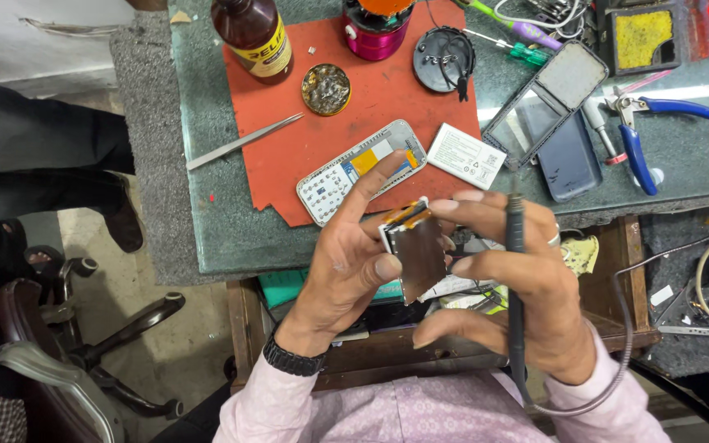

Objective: The person uses a soldering iron to work on the internal circuit board of a disassembled mobile phone. They apply solder to specific points on the board, then reattach the phone's front panel and insert the battery.

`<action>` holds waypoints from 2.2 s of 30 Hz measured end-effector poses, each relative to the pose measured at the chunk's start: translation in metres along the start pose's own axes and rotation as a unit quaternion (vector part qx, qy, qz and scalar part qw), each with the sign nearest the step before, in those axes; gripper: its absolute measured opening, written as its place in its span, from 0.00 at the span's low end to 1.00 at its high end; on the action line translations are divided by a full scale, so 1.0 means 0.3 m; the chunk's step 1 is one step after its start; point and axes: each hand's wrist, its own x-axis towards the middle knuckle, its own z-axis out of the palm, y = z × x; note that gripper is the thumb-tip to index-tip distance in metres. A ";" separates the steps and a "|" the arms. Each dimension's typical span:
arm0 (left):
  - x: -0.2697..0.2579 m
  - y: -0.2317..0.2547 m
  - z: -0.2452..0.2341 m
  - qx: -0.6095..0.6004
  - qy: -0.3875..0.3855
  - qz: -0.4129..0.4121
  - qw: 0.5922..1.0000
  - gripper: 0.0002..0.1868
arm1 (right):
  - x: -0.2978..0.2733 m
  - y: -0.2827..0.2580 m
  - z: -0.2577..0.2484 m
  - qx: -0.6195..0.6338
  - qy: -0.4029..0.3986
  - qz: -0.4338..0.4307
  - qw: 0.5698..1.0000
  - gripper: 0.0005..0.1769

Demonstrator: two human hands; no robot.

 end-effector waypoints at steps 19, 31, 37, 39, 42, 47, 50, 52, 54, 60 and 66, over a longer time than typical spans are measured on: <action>0.001 0.024 -0.003 0.028 -0.025 -0.054 0.998 0.62 | 0.012 0.031 -0.015 0.029 -0.063 -0.005 0.998 0.34; 0.005 0.023 -0.013 0.031 -0.017 -0.068 0.997 0.61 | 0.001 0.042 0.002 0.027 -0.055 0.010 0.998 0.33; -0.004 0.014 -0.012 0.000 -0.017 -0.050 0.999 0.57 | -0.006 0.038 0.012 0.052 -0.033 0.021 0.998 0.32; -0.004 0.010 -0.010 -0.016 -0.006 -0.050 0.999 0.55 | -0.001 0.039 0.015 0.078 -0.009 0.029 0.997 0.32; -0.008 0.014 -0.001 0.003 0.018 -0.032 0.999 0.50 | 0.011 0.069 0.004 0.119 0.037 0.004 0.992 0.34; -0.057 0.094 0.038 0.253 0.058 0.056 0.964 0.32 | 0.054 0.189 -0.098 -0.140 0.050 0.016 0.989 0.31; -0.088 0.168 0.060 0.632 0.107 0.157 0.752 0.21 | 0.092 0.260 -0.141 -0.278 -0.019 0.062 0.958 0.31; -0.085 0.213 0.050 0.721 0.083 0.194 0.660 0.19 | 0.112 0.297 -0.152 -0.292 -0.051 0.091 0.951 0.33; -0.077 0.246 0.036 0.780 0.060 0.209 0.586 0.19 | 0.120 0.326 -0.148 -0.274 -0.064 0.114 0.953 0.33; -0.047 0.290 0.005 0.851 0.006 0.203 0.485 0.18 | 0.027 0.344 -0.112 -0.227 0.054 0.021 0.972 0.18; -0.013 0.295 -0.026 0.871 -0.056 0.190 0.450 0.17 | -0.012 0.208 -0.017 -0.108 0.046 0.002 0.993 0.20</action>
